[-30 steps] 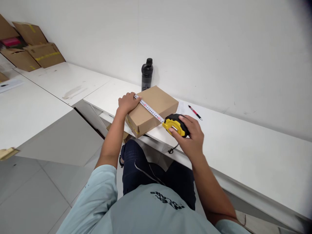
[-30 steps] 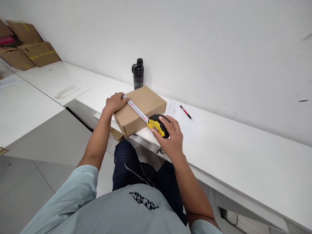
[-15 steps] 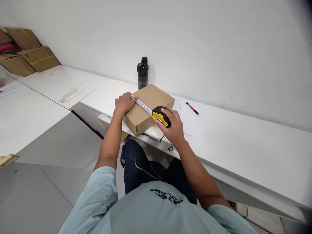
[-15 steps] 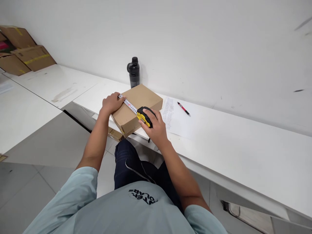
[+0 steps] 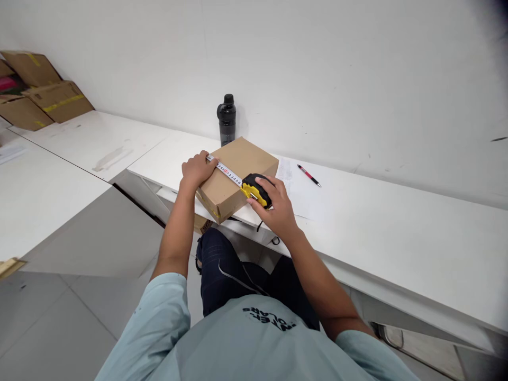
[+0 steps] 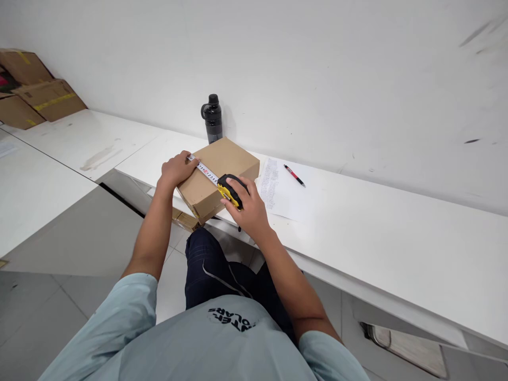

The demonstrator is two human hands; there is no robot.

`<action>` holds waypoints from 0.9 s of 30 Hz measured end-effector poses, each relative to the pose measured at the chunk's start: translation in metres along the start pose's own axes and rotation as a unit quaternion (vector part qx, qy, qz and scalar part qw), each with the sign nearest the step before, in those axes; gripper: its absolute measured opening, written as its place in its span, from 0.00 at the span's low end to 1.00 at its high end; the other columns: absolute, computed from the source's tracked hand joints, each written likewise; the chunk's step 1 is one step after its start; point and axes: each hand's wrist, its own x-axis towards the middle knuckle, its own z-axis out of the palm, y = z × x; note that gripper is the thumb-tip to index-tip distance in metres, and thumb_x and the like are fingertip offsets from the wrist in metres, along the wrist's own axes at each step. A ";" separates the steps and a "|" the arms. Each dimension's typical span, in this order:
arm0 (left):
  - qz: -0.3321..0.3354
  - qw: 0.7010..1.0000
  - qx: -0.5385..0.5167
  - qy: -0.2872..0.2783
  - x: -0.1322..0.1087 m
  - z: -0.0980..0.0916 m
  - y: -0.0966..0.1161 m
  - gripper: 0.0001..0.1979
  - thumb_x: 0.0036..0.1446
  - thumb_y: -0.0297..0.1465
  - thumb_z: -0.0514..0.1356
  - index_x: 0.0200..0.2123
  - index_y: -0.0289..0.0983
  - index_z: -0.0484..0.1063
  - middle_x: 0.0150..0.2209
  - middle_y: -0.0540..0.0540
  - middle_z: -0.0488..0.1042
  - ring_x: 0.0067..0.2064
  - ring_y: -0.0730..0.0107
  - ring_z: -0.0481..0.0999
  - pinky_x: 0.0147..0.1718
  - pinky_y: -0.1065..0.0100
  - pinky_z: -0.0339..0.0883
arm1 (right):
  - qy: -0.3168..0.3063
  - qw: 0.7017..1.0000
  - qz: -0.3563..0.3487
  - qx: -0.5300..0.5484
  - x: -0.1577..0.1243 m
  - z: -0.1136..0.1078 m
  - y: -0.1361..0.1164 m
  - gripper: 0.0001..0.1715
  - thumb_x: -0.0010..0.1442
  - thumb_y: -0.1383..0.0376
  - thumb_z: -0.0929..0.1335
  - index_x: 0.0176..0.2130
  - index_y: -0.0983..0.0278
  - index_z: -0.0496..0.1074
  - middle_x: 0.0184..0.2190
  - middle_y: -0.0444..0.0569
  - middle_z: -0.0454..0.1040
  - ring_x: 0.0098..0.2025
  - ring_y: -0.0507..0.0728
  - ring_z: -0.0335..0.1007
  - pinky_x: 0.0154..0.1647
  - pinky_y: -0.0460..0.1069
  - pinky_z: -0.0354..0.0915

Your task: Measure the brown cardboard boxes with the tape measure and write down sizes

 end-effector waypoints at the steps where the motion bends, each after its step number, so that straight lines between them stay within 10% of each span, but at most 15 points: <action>1: 0.000 1.000 -0.001 -0.001 0.001 0.000 -0.001 0.29 0.66 0.54 0.51 0.60 0.44 0.74 0.60 0.33 0.79 0.59 0.30 0.76 0.56 0.40 0.63 | -0.008 1.000 -0.005 0.006 -0.001 -0.001 0.000 0.31 0.69 0.49 0.70 0.67 0.51 0.68 0.65 0.57 0.69 0.68 0.66 0.69 0.69 0.67 0.69; 8: -0.018 1.000 0.008 -0.010 0.006 -0.003 0.000 0.30 0.66 0.53 0.50 0.61 0.45 0.74 0.62 0.34 0.77 0.61 0.30 0.75 0.57 0.40 0.63 | 0.040 0.980 0.118 0.154 -0.016 -0.006 0.044 0.41 0.74 0.42 0.58 0.77 0.48 0.44 0.74 0.60 0.58 0.72 0.64 0.66 0.61 0.64 0.75; 13: -0.018 1.000 0.008 -0.007 0.008 -0.005 0.002 0.31 0.64 0.55 0.51 0.61 0.45 0.74 0.61 0.33 0.78 0.61 0.29 0.75 0.57 0.38 0.63 | 0.187 0.932 0.310 0.015 -0.008 -0.045 0.142 0.39 0.70 0.45 0.62 0.72 0.57 0.57 0.72 0.62 0.61 0.71 0.64 0.64 0.66 0.64 0.69; 18: -0.025 1.000 -0.012 -0.010 0.008 -0.008 0.003 0.29 0.63 0.55 0.55 0.58 0.45 0.75 0.60 0.31 0.78 0.60 0.26 0.75 0.56 0.36 0.63 | 0.016 0.874 0.439 -0.208 -0.012 -0.083 0.207 0.41 0.66 0.54 0.64 0.70 0.72 0.62 0.71 0.72 0.63 0.73 0.71 0.57 0.74 0.68 0.56; 27: -0.032 0.999 -0.031 -0.020 0.002 -0.003 0.004 0.24 0.64 0.54 0.57 0.56 0.48 0.74 0.57 0.39 0.80 0.58 0.36 0.75 0.56 0.47 0.64 | -0.078 0.846 0.424 -0.314 -0.036 -0.077 0.230 0.40 0.68 0.53 0.60 0.70 0.71 0.64 0.69 0.73 0.64 0.73 0.77 0.54 0.73 0.73 0.48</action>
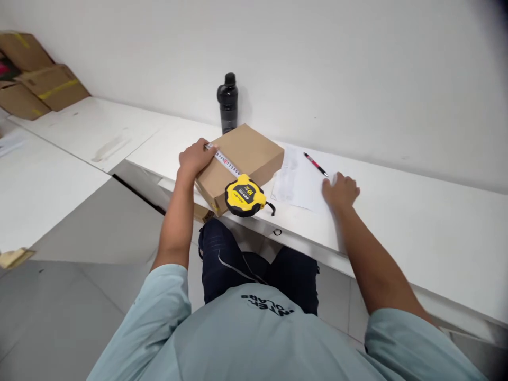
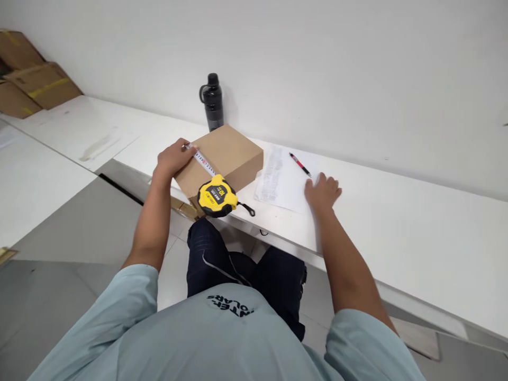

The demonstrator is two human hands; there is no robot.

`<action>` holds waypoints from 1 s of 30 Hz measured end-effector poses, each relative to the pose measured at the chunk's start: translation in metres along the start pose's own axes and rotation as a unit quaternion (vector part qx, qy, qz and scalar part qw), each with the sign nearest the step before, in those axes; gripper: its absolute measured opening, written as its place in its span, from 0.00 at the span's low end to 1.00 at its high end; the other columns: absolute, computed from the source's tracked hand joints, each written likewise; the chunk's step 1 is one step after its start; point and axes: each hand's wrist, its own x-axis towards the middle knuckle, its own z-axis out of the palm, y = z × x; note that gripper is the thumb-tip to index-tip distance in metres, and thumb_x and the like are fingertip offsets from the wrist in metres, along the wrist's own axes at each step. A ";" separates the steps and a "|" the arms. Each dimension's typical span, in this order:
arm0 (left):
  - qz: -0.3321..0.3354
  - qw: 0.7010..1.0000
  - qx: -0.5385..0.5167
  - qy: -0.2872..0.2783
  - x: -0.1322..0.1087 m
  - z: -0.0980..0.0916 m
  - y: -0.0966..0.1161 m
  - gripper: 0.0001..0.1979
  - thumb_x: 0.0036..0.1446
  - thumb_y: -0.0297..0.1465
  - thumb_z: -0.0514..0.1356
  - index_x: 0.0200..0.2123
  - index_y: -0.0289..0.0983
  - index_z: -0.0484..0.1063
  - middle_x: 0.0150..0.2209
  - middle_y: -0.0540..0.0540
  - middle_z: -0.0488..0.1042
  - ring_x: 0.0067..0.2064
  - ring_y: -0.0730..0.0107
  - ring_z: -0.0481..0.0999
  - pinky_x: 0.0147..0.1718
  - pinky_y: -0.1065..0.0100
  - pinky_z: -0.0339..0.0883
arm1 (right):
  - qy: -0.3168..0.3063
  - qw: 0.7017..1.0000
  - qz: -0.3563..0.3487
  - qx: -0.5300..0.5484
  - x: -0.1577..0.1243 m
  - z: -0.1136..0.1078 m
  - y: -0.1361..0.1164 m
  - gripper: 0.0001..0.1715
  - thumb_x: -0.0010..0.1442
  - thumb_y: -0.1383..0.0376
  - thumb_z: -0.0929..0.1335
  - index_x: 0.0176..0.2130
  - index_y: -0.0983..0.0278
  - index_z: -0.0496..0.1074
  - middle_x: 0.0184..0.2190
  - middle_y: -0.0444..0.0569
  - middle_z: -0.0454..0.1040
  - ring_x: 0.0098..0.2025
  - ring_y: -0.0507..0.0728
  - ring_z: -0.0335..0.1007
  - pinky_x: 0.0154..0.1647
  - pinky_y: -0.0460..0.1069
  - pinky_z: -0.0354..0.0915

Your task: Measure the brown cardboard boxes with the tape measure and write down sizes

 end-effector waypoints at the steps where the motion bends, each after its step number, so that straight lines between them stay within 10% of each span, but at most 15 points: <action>1: -0.007 1.000 0.003 0.001 0.000 0.000 0.000 0.24 0.64 0.54 0.57 0.56 0.48 0.74 0.57 0.39 0.80 0.58 0.36 0.75 0.55 0.47 0.64 | -0.010 1.000 0.005 0.001 0.002 -0.001 -0.002 0.41 0.68 0.52 0.60 0.72 0.71 0.62 0.70 0.73 0.63 0.74 0.77 0.53 0.74 0.73 0.48; 6: -0.003 1.000 0.005 -0.001 0.000 -0.002 0.001 0.24 0.66 0.53 0.55 0.57 0.47 0.74 0.57 0.38 0.79 0.57 0.35 0.75 0.55 0.46 0.64 | 0.012 0.996 0.001 0.084 0.012 -0.008 -0.009 0.34 0.69 0.50 0.62 0.64 0.66 0.73 0.73 0.70 0.58 0.78 0.75 0.43 0.73 0.78 0.39; 12: -0.018 1.000 0.009 -0.006 -0.001 -0.004 0.005 0.25 0.65 0.53 0.56 0.58 0.49 0.73 0.57 0.40 0.79 0.58 0.37 0.75 0.56 0.48 0.64 | 0.077 0.982 -0.057 0.163 0.020 0.005 0.003 0.20 0.69 0.52 0.65 0.37 0.63 0.78 0.63 0.68 0.73 0.74 0.71 0.54 0.71 0.76 0.42; 20: -0.029 0.999 0.037 -0.011 -0.002 -0.007 0.008 0.27 0.65 0.55 0.53 0.58 0.48 0.72 0.59 0.39 0.79 0.59 0.37 0.76 0.57 0.46 0.64 | -0.028 0.991 -0.129 -0.004 0.020 0.014 0.007 0.37 0.71 0.48 0.61 0.71 0.62 0.65 0.78 0.62 0.53 0.80 0.75 0.41 0.74 0.75 0.44; 25: -0.034 0.998 0.052 -0.010 -0.002 -0.006 0.009 0.27 0.64 0.55 0.52 0.59 0.50 0.72 0.60 0.41 0.79 0.61 0.39 0.76 0.62 0.45 0.61 | 0.026 0.990 -0.141 0.014 0.024 0.023 0.015 0.31 0.72 0.52 0.57 0.56 0.66 0.77 0.56 0.66 0.78 0.61 0.72 0.71 0.64 0.67 0.64; 30: -0.022 0.998 0.051 -0.001 0.001 -0.004 0.006 0.28 0.64 0.56 0.51 0.59 0.51 0.72 0.60 0.41 0.79 0.61 0.38 0.76 0.62 0.44 0.60 | 0.080 0.990 -0.117 0.012 0.023 0.024 0.018 0.30 0.70 0.50 0.61 0.56 0.69 0.74 0.57 0.70 0.75 0.60 0.72 0.69 0.62 0.65 0.65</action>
